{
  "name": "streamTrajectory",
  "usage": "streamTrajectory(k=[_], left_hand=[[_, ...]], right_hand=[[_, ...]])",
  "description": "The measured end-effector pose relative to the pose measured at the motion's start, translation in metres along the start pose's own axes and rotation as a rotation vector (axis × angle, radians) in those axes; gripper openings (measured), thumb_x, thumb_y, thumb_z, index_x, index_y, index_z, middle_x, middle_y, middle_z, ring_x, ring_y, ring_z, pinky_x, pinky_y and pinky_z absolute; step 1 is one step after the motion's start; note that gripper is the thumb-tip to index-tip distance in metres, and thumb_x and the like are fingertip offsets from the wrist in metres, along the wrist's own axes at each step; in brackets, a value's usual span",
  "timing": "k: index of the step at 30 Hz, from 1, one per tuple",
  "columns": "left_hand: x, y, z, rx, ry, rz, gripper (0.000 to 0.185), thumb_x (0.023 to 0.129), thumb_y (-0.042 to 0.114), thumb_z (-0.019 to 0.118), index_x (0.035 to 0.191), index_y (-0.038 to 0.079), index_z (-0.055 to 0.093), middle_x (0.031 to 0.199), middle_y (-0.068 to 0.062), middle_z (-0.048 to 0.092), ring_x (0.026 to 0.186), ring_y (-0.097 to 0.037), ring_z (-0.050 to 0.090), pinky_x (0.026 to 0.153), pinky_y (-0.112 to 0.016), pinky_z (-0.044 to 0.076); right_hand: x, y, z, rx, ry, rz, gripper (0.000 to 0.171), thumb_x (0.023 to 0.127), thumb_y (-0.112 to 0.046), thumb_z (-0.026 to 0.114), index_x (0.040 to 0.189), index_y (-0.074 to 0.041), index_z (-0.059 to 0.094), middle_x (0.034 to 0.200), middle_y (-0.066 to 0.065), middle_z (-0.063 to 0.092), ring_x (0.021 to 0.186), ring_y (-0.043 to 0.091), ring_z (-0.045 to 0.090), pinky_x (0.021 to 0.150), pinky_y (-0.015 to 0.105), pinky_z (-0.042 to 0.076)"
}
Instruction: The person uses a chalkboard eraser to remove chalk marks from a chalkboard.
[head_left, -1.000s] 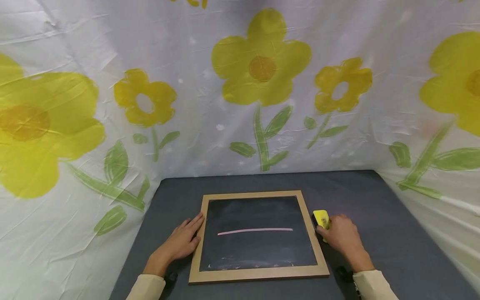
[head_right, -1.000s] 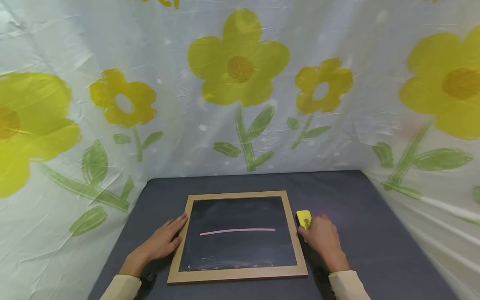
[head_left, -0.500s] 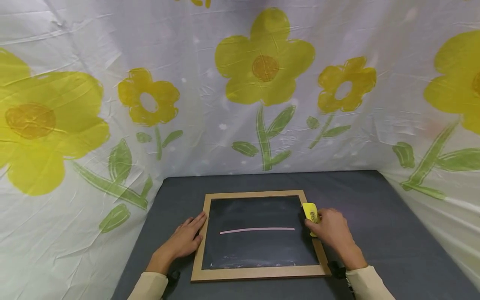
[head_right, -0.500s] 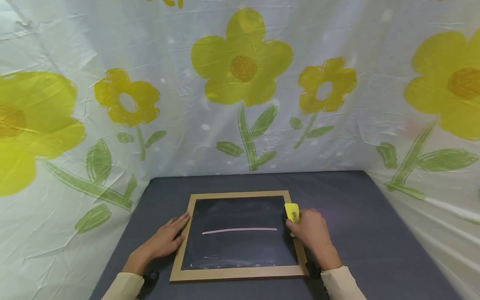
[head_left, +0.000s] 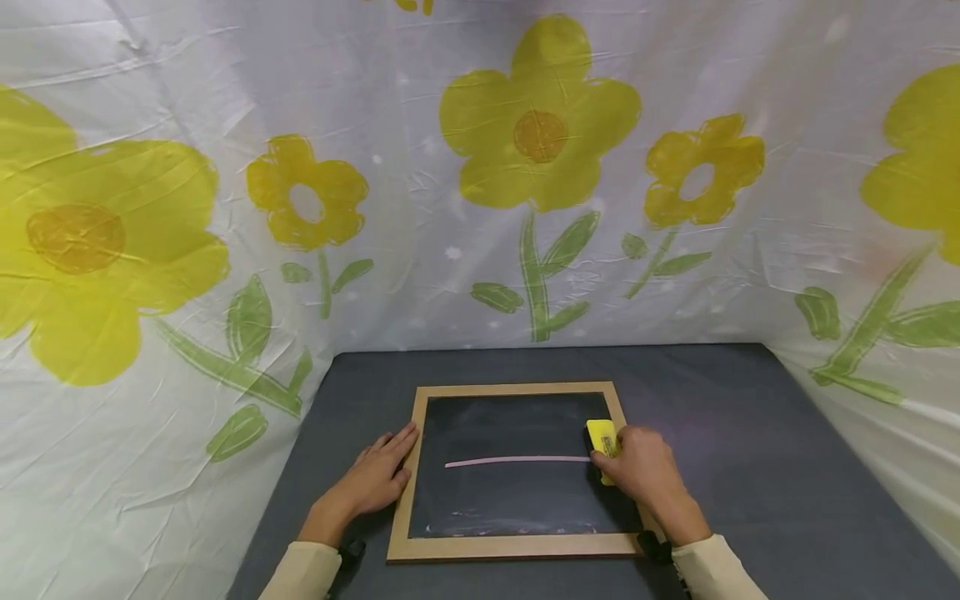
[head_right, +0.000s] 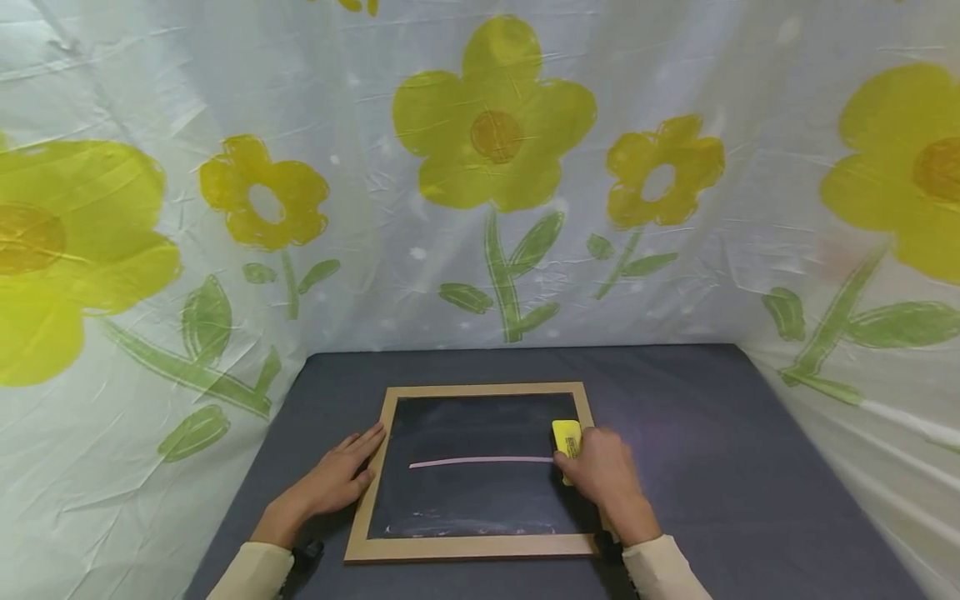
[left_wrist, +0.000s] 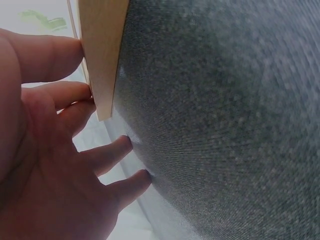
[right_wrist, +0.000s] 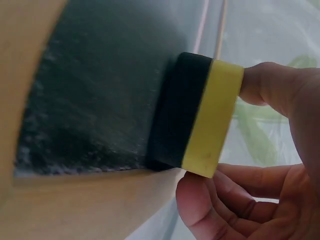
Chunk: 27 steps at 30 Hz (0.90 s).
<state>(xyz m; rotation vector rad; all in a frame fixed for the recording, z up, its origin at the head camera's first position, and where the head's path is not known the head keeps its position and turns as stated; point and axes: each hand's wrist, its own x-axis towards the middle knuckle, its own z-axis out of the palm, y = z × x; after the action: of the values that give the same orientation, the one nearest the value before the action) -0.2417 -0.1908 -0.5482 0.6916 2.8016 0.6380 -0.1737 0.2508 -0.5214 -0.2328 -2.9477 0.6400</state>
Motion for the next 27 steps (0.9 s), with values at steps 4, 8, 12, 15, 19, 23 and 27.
streamTrajectory(k=[4,8,12,15,19,23,27], left_hand=[[0.000,0.001,0.000,-0.001,0.003,-0.001,0.066,0.108,0.011,0.062,0.170,0.005,0.039,0.180,-0.013,0.032,0.160,-0.056,0.032,0.122,-0.081,0.024],[0.000,0.002,0.001,-0.016,-0.001,-0.001,0.067,0.108,0.012,0.061,0.171,0.007,0.038,0.181,-0.012,0.030,0.161,-0.056,0.030,0.123,-0.082,0.022],[-0.001,0.001,0.002,-0.013,-0.009,-0.018,0.067,0.109,0.013,0.060,0.172,0.009,0.036,0.182,-0.010,0.028,0.163,-0.054,0.028,0.124,-0.081,0.020],[0.000,0.001,0.002,-0.010,-0.005,-0.020,0.067,0.109,0.013,0.060,0.172,0.009,0.036,0.182,-0.010,0.028,0.163,-0.054,0.028,0.124,-0.081,0.020],[0.000,0.001,0.003,-0.015,0.001,-0.019,0.067,0.109,0.012,0.061,0.172,0.008,0.037,0.181,-0.011,0.029,0.162,-0.055,0.028,0.125,-0.081,0.020],[-0.001,0.002,0.003,-0.018,0.005,-0.024,0.068,0.109,0.012,0.061,0.172,0.008,0.037,0.181,-0.010,0.029,0.163,-0.054,0.028,0.125,-0.080,0.019],[-0.001,0.002,0.004,-0.015,0.005,-0.031,0.067,0.109,0.012,0.061,0.172,0.008,0.037,0.181,-0.010,0.030,0.163,-0.054,0.028,0.126,-0.080,0.019]], right_hand=[[-0.001,-0.002,0.004,-0.026,0.006,0.006,0.042,0.085,-0.039,0.086,0.077,-0.006,0.062,0.070,0.006,0.057,0.061,0.022,0.054,0.056,0.038,0.044],[-0.001,-0.004,0.004,-0.060,0.027,-0.009,0.042,0.084,-0.038,0.085,0.074,-0.005,0.060,0.068,0.007,0.055,0.059,0.023,0.053,0.053,0.039,0.043],[-0.001,-0.007,0.005,-0.072,0.026,-0.020,0.043,0.084,-0.038,0.085,0.073,-0.006,0.060,0.068,0.007,0.055,0.059,0.023,0.053,0.052,0.040,0.043],[-0.001,-0.008,0.004,-0.078,0.023,-0.024,0.042,0.084,-0.038,0.084,0.072,-0.006,0.060,0.068,0.007,0.055,0.059,0.023,0.053,0.052,0.040,0.043],[-0.002,-0.010,0.003,-0.085,0.022,-0.020,0.043,0.085,-0.038,0.085,0.071,-0.006,0.060,0.068,0.007,0.055,0.058,0.024,0.053,0.051,0.040,0.043],[-0.002,-0.013,0.002,-0.091,0.011,-0.007,0.044,0.086,-0.039,0.085,0.073,-0.004,0.061,0.068,0.008,0.055,0.058,0.024,0.053,0.051,0.039,0.042],[-0.003,-0.016,0.001,-0.102,-0.011,0.010,0.045,0.087,-0.040,0.085,0.077,-0.002,0.063,0.069,0.008,0.055,0.059,0.024,0.054,0.052,0.038,0.042]])
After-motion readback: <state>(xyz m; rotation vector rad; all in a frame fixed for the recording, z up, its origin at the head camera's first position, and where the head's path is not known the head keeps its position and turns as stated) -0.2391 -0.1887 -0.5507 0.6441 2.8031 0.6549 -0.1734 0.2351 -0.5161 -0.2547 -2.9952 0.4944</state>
